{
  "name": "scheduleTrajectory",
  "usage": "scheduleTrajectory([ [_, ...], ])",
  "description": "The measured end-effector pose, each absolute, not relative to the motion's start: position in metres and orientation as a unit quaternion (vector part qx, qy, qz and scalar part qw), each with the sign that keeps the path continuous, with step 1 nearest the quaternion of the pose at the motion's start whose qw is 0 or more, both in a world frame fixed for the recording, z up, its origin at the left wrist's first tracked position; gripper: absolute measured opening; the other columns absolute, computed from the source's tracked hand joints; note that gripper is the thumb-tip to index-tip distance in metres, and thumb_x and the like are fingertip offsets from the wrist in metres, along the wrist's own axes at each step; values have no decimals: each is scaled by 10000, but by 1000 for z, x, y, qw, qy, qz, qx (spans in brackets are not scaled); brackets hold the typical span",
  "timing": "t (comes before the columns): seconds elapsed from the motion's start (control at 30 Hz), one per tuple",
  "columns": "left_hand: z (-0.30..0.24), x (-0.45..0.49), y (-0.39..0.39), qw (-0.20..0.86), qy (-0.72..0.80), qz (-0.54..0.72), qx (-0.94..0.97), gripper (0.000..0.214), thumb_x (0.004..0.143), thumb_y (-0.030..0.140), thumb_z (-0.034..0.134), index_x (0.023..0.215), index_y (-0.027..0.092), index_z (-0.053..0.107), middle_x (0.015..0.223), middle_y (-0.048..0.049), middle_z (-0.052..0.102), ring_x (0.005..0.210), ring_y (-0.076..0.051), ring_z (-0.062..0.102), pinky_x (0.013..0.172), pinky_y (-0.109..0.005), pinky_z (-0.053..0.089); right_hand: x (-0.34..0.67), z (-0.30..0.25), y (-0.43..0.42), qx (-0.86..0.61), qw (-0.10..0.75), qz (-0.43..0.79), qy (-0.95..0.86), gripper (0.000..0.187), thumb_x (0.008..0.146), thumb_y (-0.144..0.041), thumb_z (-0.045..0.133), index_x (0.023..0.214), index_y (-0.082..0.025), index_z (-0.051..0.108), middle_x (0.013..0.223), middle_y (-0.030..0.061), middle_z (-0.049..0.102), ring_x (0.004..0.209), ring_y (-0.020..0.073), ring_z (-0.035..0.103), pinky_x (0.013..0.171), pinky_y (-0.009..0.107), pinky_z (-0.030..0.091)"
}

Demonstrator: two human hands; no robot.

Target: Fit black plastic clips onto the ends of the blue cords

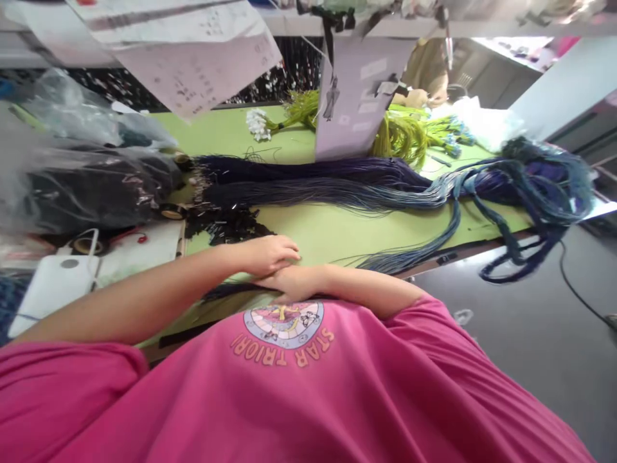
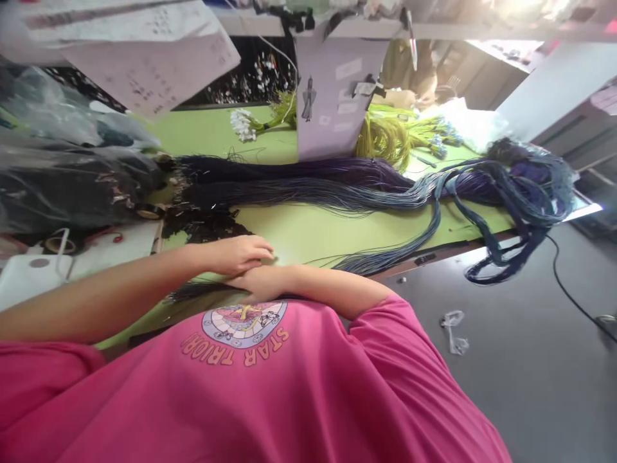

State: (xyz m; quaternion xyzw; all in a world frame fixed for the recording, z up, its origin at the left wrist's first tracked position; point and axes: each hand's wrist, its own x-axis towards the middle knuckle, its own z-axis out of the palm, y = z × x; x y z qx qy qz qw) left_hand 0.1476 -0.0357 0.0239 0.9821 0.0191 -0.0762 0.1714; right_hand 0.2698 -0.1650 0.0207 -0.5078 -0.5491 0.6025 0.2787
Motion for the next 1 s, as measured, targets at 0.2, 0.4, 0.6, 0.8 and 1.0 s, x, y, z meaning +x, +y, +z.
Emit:
scheduleTrajectory([
  [0.2,-17,131,-39,116,-45,-49,991,331,956,314,462,1192,314,694,1344,-70,651,1254,-263,554,1061,-453,393,435,42,-167,-551,180,407,-706,217,841,-251,633,977,-160,774,934,-41,765,866,77,653,890,220,456],
  [0.4,-24,122,-2,32,58,-31,997,370,935,232,401,1077,283,739,1168,-93,722,1137,-254,619,1071,-475,381,639,30,-150,-830,251,112,-485,254,865,-65,496,970,-40,725,961,127,738,905,185,626,985,361,414],
  [0.6,-24,123,21,2,161,-7,987,305,879,280,470,978,237,756,1115,-95,719,1147,-280,619,1040,-467,418,714,0,-110,-881,-2,40,-471,297,802,-142,623,1068,-162,752,1081,98,736,900,172,596,845,288,415],
  [0.8,-10,151,49,16,219,52,974,380,883,358,481,1132,209,726,1265,-115,663,1245,-293,563,1087,-446,409,714,-9,-90,-846,-64,32,-528,146,703,-157,728,848,-173,723,1030,160,698,911,208,531,837,375,322],
  [1.0,-6,205,103,28,270,139,952,528,864,352,509,1320,103,599,1402,-163,570,1312,-291,501,1150,-438,355,721,3,-94,-863,-59,10,-501,205,776,-300,681,953,-196,686,1008,201,691,844,242,534,765,400,302],
])
